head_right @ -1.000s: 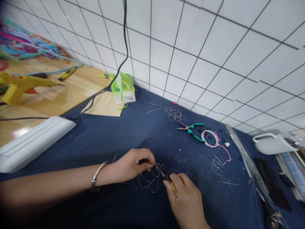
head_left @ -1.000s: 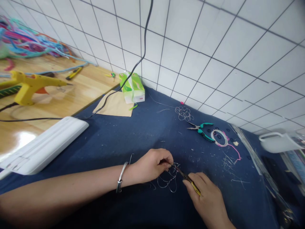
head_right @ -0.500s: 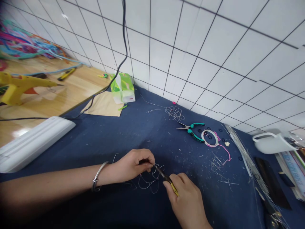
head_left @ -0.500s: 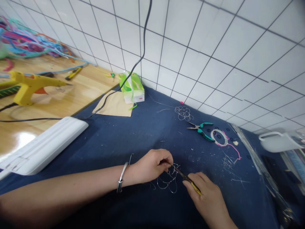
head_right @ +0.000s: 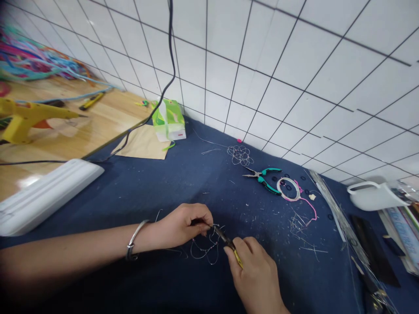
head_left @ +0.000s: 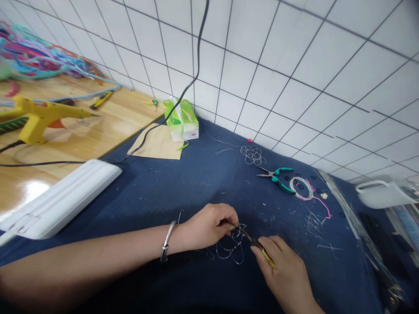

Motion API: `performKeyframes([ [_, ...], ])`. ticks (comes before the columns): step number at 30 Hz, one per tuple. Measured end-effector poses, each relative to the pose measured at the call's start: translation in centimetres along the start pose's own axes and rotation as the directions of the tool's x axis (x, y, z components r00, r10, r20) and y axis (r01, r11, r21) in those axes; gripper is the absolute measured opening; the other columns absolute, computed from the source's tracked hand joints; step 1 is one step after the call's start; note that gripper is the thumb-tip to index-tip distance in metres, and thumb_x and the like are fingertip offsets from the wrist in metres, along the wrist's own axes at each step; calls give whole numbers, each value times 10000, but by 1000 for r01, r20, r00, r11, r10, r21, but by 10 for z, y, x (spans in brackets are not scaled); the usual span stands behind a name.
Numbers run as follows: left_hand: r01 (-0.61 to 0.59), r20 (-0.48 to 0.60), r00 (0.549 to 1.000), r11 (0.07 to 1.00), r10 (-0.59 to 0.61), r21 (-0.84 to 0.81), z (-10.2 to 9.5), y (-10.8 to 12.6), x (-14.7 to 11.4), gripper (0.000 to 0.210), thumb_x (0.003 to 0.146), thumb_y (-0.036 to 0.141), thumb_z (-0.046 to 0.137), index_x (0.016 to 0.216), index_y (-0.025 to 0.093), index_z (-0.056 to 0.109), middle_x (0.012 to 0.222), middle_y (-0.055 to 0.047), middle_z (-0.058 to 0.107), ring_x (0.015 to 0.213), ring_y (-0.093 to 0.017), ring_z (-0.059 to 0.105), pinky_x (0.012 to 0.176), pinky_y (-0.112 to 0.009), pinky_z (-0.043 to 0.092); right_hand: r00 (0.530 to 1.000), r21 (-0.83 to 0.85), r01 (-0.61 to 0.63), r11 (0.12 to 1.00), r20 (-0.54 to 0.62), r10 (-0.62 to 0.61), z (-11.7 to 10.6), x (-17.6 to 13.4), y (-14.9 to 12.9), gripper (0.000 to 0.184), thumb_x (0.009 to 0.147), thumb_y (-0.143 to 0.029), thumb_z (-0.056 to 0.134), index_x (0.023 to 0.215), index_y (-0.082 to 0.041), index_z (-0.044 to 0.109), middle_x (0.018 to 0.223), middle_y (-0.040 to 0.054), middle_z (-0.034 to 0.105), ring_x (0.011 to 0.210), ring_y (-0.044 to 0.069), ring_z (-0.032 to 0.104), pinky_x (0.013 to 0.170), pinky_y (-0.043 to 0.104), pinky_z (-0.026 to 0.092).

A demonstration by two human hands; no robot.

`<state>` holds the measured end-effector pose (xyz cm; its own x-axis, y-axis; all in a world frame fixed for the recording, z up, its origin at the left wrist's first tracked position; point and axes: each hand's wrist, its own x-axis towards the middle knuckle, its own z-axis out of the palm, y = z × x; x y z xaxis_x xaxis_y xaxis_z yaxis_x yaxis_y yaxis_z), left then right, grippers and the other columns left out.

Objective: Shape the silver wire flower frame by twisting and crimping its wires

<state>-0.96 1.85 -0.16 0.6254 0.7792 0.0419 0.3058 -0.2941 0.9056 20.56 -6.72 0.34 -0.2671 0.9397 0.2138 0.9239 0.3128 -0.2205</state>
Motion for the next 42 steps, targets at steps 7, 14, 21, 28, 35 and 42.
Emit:
performKeyframes([
  [7,-28,-3,1000,1000,28,9,1,0,-1,130,754,81,488,773,164,586,748,3,575,638,-90,521,586,-198,411,998,2,-5,1000,55,5,-5,1,-1,196,853,-341,448,920,-226,593,769,22,586,660,125,564,616,227,429],
  [14,-1,-16,1000,999,0,-46,4,1,-1,114,762,85,475,750,155,565,721,12,561,590,-73,509,543,-181,400,978,146,-89,985,198,59,-9,3,2,174,862,-348,424,878,-259,573,751,-11,573,649,115,554,599,223,425],
  [21,41,-2,999,995,-42,-95,4,-1,-1,110,755,84,478,752,153,563,714,18,560,584,-70,539,540,-177,414,978,191,-105,976,196,67,-7,2,4,160,856,-344,438,882,-256,569,770,-11,574,675,112,551,625,226,420],
  [28,44,8,999,997,-44,-66,2,0,0,99,755,100,489,763,160,567,708,20,565,584,-75,540,534,-180,415,990,123,-75,990,127,60,-4,0,2,173,859,-343,440,928,-250,570,772,-2,572,657,117,543,624,234,417],
  [35,10,49,999,999,-8,-42,-2,1,1,100,756,92,481,751,154,560,714,10,574,609,-81,547,576,-190,432,1000,-15,-11,1000,28,11,-5,-1,-2,199,856,-345,446,942,-237,589,782,16,586,674,125,559,639,233,426],
  [42,-46,27,999,999,46,-8,2,-3,0,106,758,99,485,770,159,572,737,5,574,638,-86,543,587,-190,428,998,-37,2,999,61,0,-8,-2,-1,222,863,-358,421,926,-237,596,769,15,581,667,123,562,627,232,429],
])
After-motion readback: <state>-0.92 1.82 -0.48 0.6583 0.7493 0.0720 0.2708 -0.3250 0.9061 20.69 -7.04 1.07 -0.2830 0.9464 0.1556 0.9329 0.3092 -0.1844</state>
